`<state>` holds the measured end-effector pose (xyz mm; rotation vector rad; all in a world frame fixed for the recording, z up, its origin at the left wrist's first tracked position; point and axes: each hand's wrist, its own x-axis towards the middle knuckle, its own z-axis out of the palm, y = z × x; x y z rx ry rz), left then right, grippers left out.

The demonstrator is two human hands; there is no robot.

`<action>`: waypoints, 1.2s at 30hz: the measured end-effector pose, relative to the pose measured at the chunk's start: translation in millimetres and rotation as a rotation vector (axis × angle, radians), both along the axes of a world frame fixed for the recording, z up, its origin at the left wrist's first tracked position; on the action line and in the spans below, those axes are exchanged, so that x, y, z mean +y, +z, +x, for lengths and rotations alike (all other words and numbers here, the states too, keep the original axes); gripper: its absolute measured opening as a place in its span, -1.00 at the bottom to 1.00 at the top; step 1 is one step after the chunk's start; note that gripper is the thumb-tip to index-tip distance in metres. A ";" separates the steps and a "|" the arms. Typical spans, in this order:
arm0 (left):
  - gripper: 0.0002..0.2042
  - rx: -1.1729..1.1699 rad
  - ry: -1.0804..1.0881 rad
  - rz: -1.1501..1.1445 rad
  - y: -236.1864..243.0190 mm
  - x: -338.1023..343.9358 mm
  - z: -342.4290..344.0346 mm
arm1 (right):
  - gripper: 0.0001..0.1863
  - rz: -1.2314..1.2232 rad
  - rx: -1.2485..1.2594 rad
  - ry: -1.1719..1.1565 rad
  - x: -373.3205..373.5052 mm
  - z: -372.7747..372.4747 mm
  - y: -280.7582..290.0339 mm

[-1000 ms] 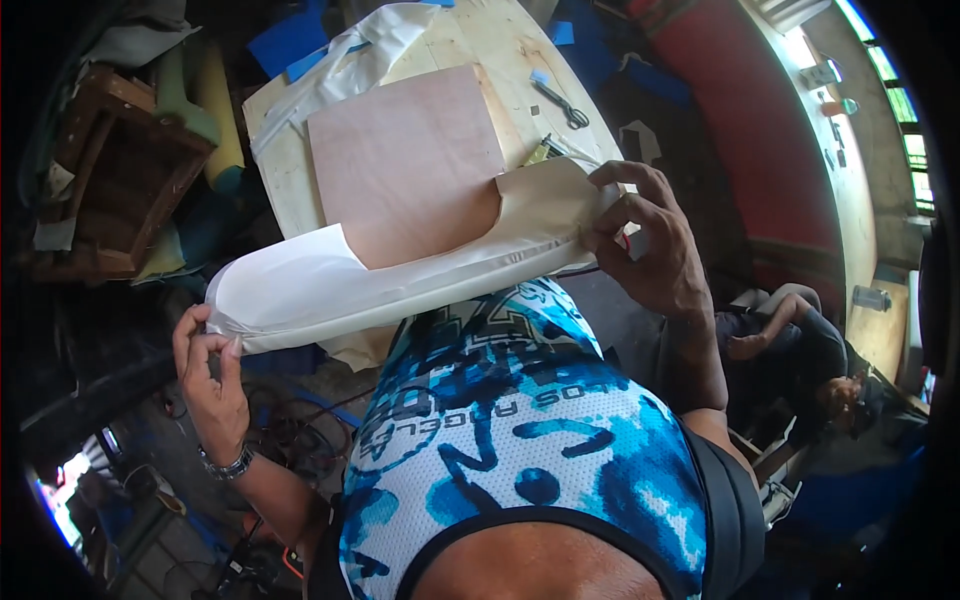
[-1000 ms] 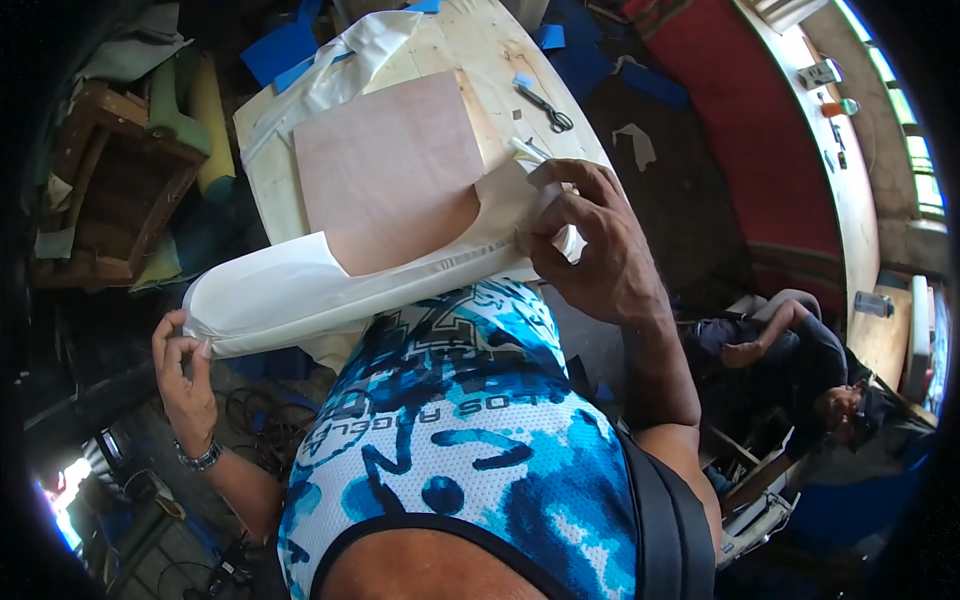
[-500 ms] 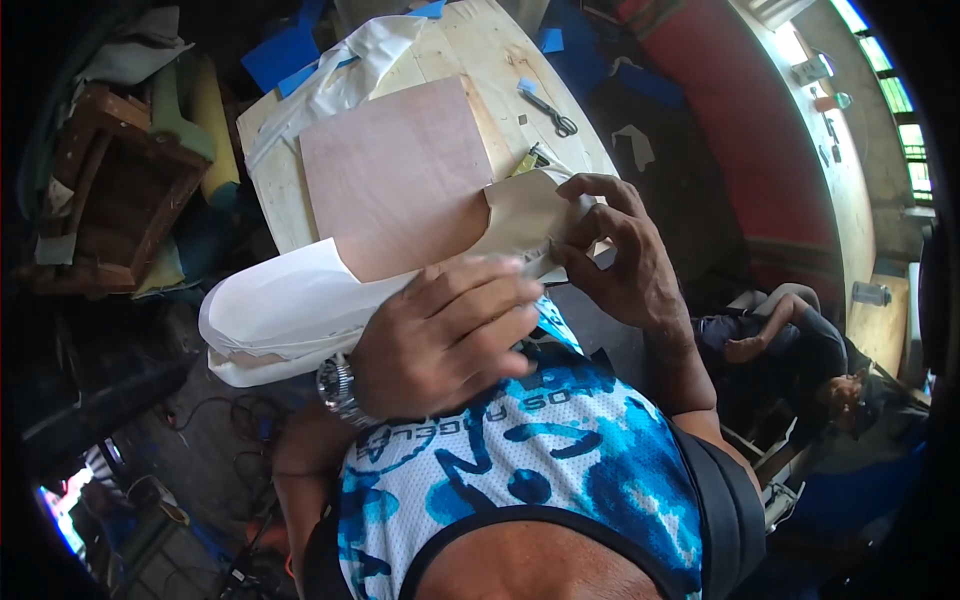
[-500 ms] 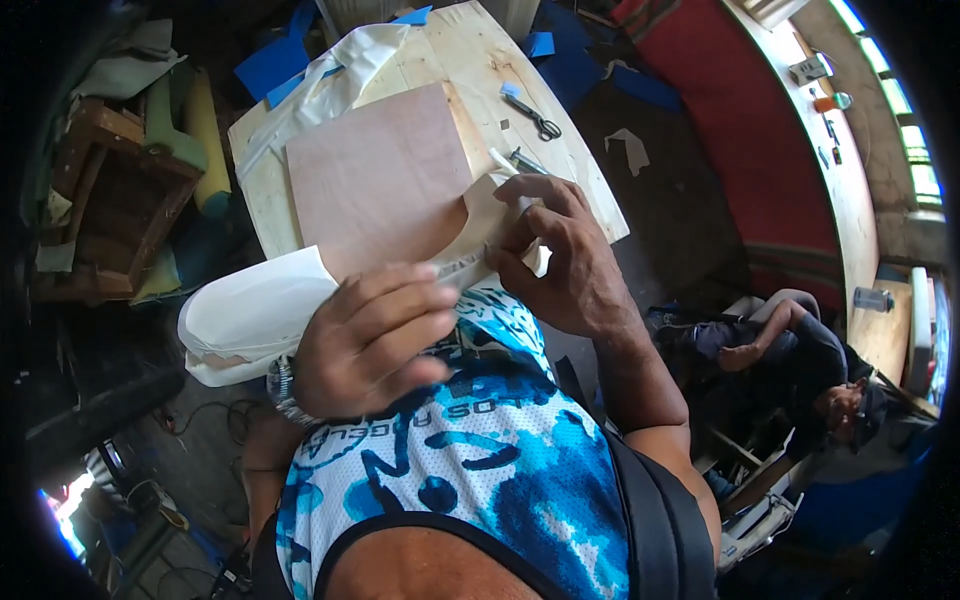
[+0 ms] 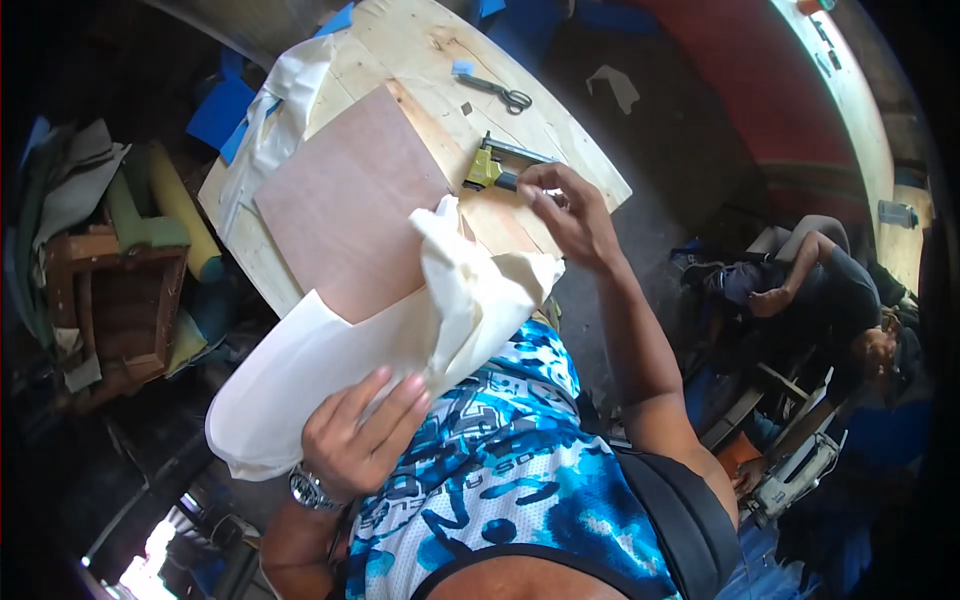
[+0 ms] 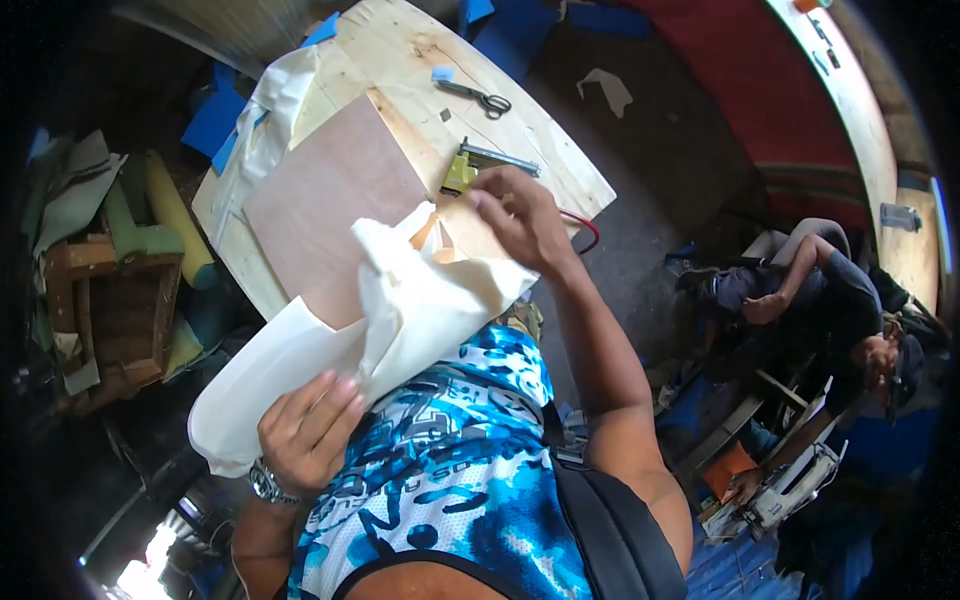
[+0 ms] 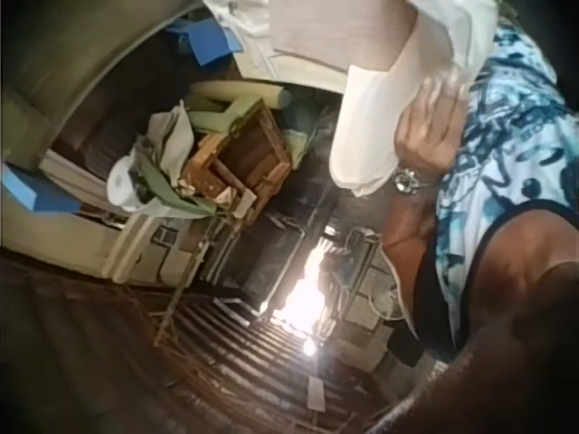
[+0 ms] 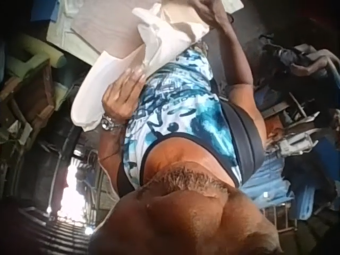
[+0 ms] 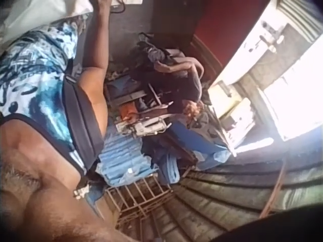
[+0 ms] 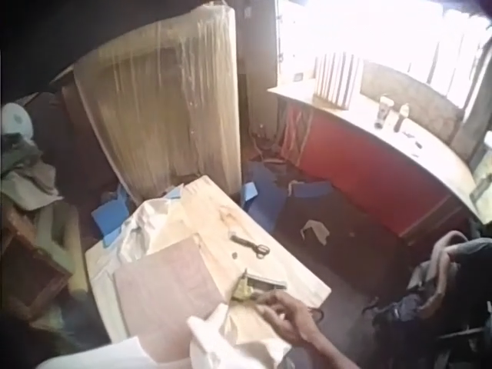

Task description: The recorder is reupholstering a chair frame using a pneumatic staple gun, foam, and white fabric.

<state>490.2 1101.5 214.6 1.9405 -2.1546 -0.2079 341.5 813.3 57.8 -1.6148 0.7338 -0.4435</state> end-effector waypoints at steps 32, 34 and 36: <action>-0.57 0.166 0.031 -0.270 -52.2 -33.0 35.4 | -0.74 -0.160 0.044 -0.422 66.4 -139.8 102.3; -0.54 0.173 0.006 -0.277 -61.3 -39.9 37.1 | -0.58 -0.184 -0.107 -0.234 98.9 -143.4 132.0; -0.63 0.151 0.036 -0.254 -71.9 -53.4 42.7 | -0.40 0.020 -0.251 -0.199 108.4 -129.6 135.8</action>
